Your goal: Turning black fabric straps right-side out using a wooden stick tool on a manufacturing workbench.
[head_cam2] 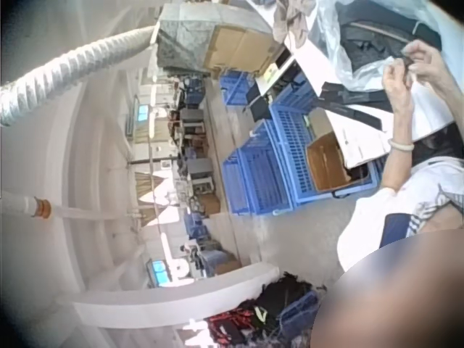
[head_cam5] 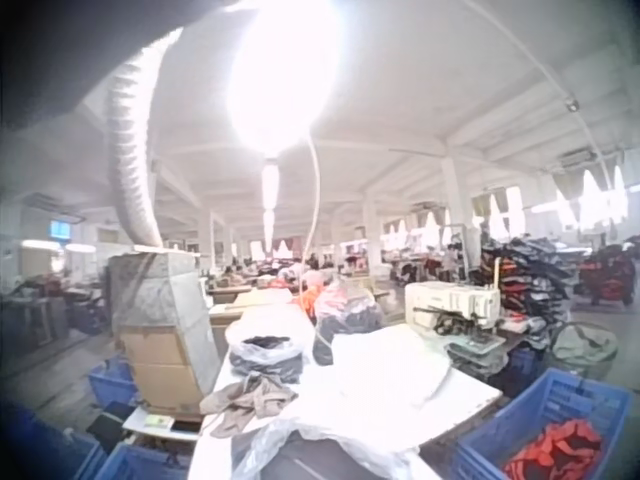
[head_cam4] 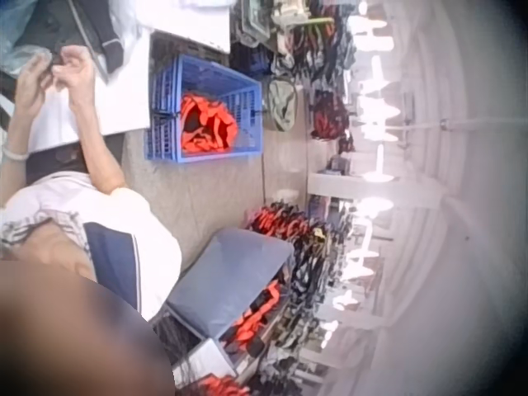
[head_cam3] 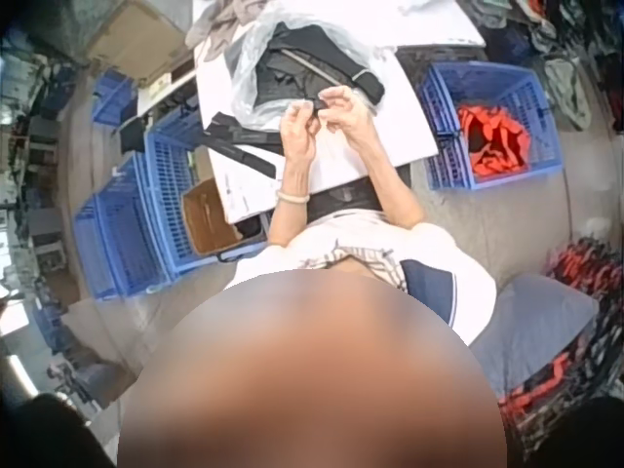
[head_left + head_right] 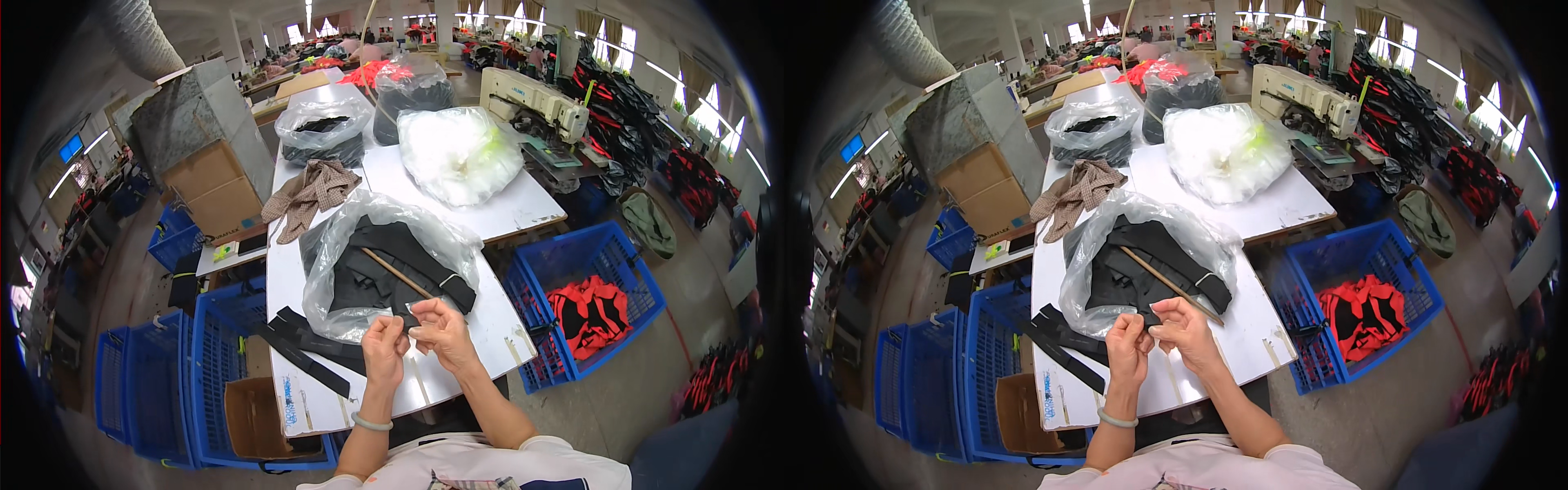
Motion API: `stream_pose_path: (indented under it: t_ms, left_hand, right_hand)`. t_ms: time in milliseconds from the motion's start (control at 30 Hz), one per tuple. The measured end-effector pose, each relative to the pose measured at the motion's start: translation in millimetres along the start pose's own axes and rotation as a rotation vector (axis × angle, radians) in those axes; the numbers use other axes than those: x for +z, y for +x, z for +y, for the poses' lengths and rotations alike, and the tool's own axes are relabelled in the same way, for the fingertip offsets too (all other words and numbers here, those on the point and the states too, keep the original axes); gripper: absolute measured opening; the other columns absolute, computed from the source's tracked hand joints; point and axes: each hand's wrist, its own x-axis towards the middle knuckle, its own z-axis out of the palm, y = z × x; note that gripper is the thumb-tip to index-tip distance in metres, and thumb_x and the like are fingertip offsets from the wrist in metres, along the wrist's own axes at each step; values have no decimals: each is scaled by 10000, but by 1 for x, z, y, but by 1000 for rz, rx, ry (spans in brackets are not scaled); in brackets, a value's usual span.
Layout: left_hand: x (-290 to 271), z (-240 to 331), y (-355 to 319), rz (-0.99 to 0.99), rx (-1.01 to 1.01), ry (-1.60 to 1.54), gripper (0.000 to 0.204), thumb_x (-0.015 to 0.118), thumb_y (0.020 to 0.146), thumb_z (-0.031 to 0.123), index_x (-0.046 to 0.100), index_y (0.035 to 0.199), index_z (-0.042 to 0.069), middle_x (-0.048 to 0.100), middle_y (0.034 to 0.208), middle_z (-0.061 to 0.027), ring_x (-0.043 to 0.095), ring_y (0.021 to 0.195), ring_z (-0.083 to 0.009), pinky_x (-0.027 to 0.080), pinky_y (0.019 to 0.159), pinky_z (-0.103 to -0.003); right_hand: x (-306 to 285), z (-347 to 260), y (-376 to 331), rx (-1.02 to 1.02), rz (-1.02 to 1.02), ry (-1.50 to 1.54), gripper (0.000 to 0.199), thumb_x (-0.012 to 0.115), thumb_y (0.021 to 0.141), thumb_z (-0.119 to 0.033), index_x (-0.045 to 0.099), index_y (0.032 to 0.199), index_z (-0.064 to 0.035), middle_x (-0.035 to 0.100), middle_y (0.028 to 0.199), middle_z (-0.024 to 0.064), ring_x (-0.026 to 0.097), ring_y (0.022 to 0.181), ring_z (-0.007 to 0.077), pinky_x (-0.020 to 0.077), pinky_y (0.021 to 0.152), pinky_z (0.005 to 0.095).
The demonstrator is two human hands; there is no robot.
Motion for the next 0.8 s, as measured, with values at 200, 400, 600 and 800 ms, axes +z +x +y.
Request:
stream_pose_path:
  t_ms: [200, 400, 600, 800]
  left_hand:
    - [7, 1, 4, 46, 221, 177, 154, 601, 888, 129, 532, 780, 45, 469, 612, 20, 356, 467, -38, 290, 428, -180]
    - [18, 22, -1, -256, -42, 14, 204, 537, 929, 161, 493, 762, 54, 505, 623, -16, 392, 460, -40, 317, 403, -165]
    - [10, 25, 4, -212, -70, 34, 154, 574, 900, 129, 501, 786, 56, 572, 698, -59, 471, 508, -88, 358, 440, -198]
    - [11, 31, 4, -293, -205, -22, 168, 593, 878, 136, 473, 786, 64, 562, 693, -70, 489, 481, -127, 377, 436, -219]
  right_hand:
    - [-5, 2, 1, -53, -5, -2, 418, 630, 736, 76, 537, 1143, 54, 643, 886, 131, 461, 462, 29, 394, 421, 164]
    - [-9, -15, 9, 162, -451, 294, 426, 630, 709, 80, 546, 1126, 61, 628, 811, 125, 405, 372, 32, 377, 391, 174]
    - [-8, -16, 7, 46, -51, 57, 304, 607, 782, 37, 578, 1084, 49, 641, 837, 121, 557, 524, 110, 459, 492, 209]
    - [-14, -13, 8, -9, -140, 53, 159, 619, 797, 28, 615, 954, 46, 642, 781, 115, 627, 610, 167, 530, 566, 269]
